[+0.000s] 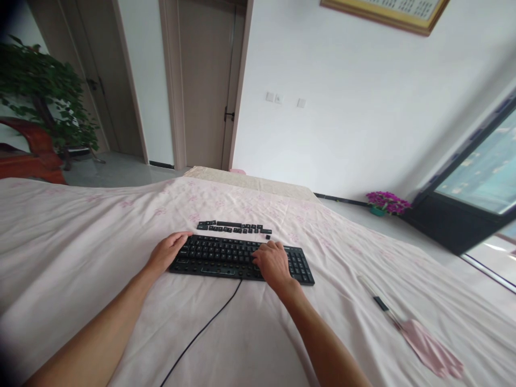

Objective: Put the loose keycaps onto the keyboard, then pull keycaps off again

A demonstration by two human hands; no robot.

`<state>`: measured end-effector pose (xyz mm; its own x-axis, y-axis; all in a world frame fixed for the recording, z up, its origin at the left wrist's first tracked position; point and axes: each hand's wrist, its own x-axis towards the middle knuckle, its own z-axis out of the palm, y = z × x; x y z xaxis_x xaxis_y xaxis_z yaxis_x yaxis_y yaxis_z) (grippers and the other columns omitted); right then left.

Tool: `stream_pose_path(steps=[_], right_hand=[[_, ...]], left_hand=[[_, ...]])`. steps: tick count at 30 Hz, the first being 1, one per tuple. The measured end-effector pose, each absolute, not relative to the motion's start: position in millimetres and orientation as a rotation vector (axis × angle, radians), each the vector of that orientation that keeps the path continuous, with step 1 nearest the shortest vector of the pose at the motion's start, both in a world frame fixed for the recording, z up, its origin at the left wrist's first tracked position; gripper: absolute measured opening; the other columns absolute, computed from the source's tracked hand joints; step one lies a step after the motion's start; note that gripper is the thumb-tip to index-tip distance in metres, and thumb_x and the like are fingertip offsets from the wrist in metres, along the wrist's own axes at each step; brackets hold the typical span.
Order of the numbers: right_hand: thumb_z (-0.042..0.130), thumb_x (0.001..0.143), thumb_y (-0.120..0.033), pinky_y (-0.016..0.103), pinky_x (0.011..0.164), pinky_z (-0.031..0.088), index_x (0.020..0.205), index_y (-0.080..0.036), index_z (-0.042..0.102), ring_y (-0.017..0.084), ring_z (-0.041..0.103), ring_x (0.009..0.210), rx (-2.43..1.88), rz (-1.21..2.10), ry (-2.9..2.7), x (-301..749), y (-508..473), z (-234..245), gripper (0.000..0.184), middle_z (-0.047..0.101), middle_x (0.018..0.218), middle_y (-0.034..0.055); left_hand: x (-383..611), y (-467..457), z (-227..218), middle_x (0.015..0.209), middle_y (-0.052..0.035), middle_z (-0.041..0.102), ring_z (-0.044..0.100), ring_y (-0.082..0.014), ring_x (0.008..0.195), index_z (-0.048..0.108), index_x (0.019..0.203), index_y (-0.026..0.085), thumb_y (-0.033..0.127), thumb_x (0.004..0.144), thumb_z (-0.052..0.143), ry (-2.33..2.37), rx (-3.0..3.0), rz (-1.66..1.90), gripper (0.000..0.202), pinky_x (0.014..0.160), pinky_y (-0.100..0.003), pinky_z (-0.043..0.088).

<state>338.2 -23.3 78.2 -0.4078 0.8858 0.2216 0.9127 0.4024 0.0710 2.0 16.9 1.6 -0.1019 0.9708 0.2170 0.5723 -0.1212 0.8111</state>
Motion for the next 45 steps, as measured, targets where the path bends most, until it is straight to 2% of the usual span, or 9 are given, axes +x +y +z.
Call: stream_pose_path(steps=[20,30,38,45], right_hand=[[0.061,0.086,-0.028,0.033,0.076,0.026,0.083,-0.027,0.072,0.018,0.052,0.086,-1.575,-0.330,-2.557,337,-26,76,0.012,0.067,0.082,0.0012],[0.059,0.086,-0.027,0.033,0.076,0.026,0.080,-0.023,0.071,0.019,0.052,0.087,-1.542,-0.411,-2.632,334,-24,76,0.014,0.066,0.083,0.0035],[0.057,0.088,-0.029,0.031,0.077,0.028,0.088,-0.025,0.072,0.017,0.053,0.086,-1.548,-0.230,-2.532,340,-25,73,0.015,0.067,0.086,0.0012],[0.054,0.089,-0.022,0.034,0.077,0.026,0.078,-0.022,0.069,0.020,0.049,0.087,-1.581,-0.425,-2.595,331,-32,67,0.019,0.063,0.082,0.0048]], left_hand=[[2,19,0,0.120,0.0018,0.065,0.059,-0.0196,0.111,0.066,0.110,0.029,0.047,0.088,0.040,1.690,1.730,1.154,0.039,0.098,-0.029,0.041],[1,19,-1,0.120,0.0023,0.065,0.058,-0.0194,0.111,0.066,0.110,0.030,0.046,0.087,0.039,1.697,1.737,1.140,0.039,0.097,-0.028,0.042],[3,17,2,0.121,0.0009,0.065,0.057,-0.0204,0.112,0.066,0.111,0.029,0.047,0.088,0.039,1.694,1.732,1.120,0.040,0.100,-0.030,0.040],[4,15,4,0.122,0.0018,0.064,0.057,-0.0197,0.114,0.066,0.111,0.029,0.045,0.088,0.039,1.695,1.735,1.123,0.039,0.100,-0.029,0.040]])
